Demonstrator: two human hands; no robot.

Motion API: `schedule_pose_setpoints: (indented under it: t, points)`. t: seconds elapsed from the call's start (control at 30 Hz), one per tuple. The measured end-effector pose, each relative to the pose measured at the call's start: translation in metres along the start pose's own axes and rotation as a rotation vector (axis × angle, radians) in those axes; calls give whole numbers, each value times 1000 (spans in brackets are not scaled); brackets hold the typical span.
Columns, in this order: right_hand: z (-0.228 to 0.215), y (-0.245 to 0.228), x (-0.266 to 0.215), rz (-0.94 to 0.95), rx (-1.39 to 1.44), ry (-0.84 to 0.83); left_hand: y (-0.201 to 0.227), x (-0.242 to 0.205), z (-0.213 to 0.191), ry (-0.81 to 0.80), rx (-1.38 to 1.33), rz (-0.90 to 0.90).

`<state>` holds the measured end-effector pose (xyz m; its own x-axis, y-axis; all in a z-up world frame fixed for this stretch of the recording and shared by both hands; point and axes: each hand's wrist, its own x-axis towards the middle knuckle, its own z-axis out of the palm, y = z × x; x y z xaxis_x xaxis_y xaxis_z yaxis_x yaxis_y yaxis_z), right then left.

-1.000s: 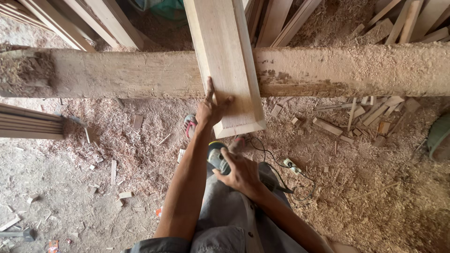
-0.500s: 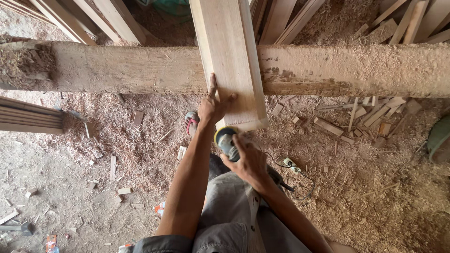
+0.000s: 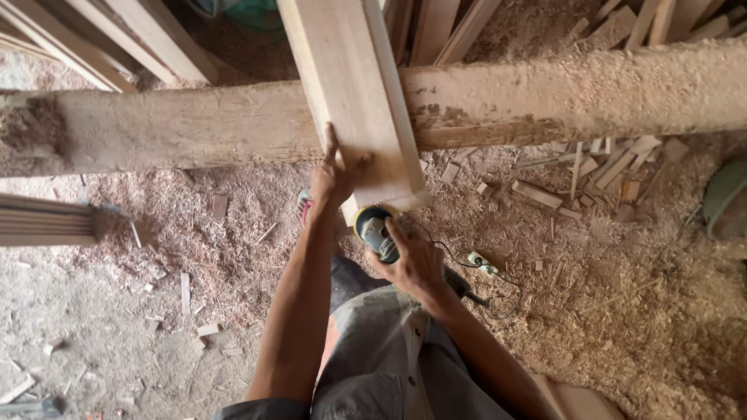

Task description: The person sands a recessed wooden panel using an electric sander, moving the tool along the inner edges and flat surfaces while holding the piece against a larger log.

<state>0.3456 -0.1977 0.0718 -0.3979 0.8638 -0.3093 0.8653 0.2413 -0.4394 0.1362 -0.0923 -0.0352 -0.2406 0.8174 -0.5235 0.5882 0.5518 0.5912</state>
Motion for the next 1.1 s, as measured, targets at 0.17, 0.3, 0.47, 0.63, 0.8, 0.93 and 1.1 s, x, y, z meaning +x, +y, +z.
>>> schedule_pose_setpoints:
  t: [0.17,0.3,0.47,0.63,0.8,0.93,1.1]
  points:
    - [-11,32,-8,48,-56,54,10,-11,-11,-70,-144,-124]
    - [-16,61,-15,103,-39,138,19,-17,-19,-102,-82,-197]
    - [-32,83,-30,158,-10,242,19,-15,-20,-83,-101,-179]
    - [-22,61,-34,8,97,279,11,-12,-8,-15,-149,-85]
    - [0,21,-15,-57,-6,215,13,-13,-13,-55,-144,-135]
    - [-3,28,-13,55,32,153,15,-14,-16,-46,-97,-131]
    - [-19,71,-20,146,-1,207,18,-13,-20,-80,-94,-149]
